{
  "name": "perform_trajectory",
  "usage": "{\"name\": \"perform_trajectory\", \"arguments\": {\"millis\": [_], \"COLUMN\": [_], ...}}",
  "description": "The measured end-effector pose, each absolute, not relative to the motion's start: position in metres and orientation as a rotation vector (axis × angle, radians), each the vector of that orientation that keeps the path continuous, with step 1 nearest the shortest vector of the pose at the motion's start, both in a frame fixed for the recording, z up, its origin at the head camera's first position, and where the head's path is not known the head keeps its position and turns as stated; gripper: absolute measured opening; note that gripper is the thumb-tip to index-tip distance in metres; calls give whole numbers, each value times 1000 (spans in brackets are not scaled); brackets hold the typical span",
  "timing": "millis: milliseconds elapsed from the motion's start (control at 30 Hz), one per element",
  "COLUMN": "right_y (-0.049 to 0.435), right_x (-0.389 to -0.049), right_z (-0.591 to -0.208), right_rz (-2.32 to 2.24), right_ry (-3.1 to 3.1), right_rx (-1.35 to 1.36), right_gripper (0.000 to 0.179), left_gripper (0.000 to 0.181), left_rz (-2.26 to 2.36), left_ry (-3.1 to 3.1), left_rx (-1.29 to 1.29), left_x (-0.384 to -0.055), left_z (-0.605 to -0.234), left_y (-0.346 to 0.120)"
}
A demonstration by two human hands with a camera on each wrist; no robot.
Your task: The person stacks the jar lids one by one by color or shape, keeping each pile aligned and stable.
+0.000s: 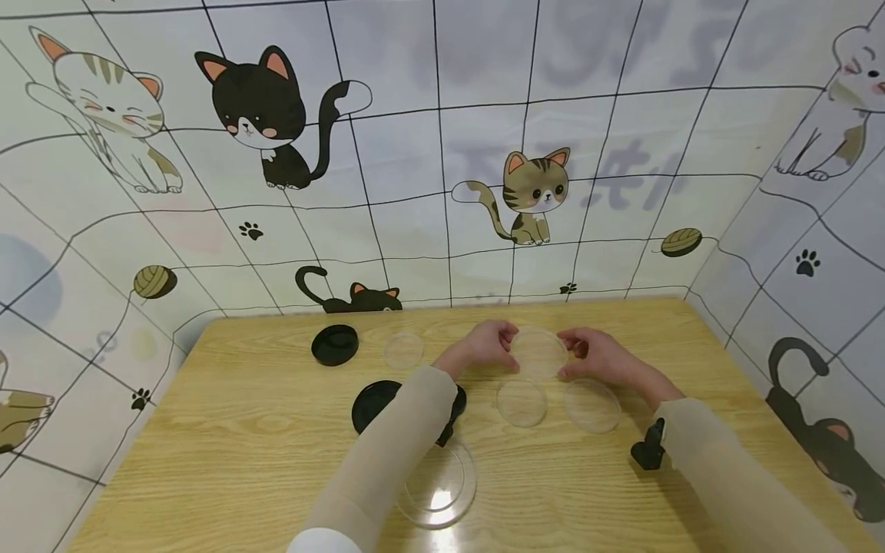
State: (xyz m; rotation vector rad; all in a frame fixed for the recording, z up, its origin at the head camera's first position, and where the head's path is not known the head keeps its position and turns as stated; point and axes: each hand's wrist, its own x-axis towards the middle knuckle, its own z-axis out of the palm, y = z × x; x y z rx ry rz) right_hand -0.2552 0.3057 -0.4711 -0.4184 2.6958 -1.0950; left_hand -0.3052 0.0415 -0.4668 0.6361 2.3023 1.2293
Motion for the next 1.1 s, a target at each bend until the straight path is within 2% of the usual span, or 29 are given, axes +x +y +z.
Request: {"name": "perform_trajectory", "arguments": {"millis": [467,633,900,1100], "right_y": [304,299,283,266], "right_x": [-253,-249,-229,-215], "right_z": [-455,-443,-423,-413], "right_rz": [-1066,-1140,-1238,-1264], "right_ry": [2752,2758,2731,2738], "right_rx": [-422,-474,-523,-554], "right_gripper": [75,74,72,71], "left_gripper": [70,73,72,73], "left_rz": [1247,1338,1389,1383], "left_ry": [2339,2262,2222,2252], "left_rx": [669,699,712,697], "left_x": [-304,-301,-277,-257], "left_z": [-457,-444,-413,-406], "left_y": [35,23,0,-15]}}
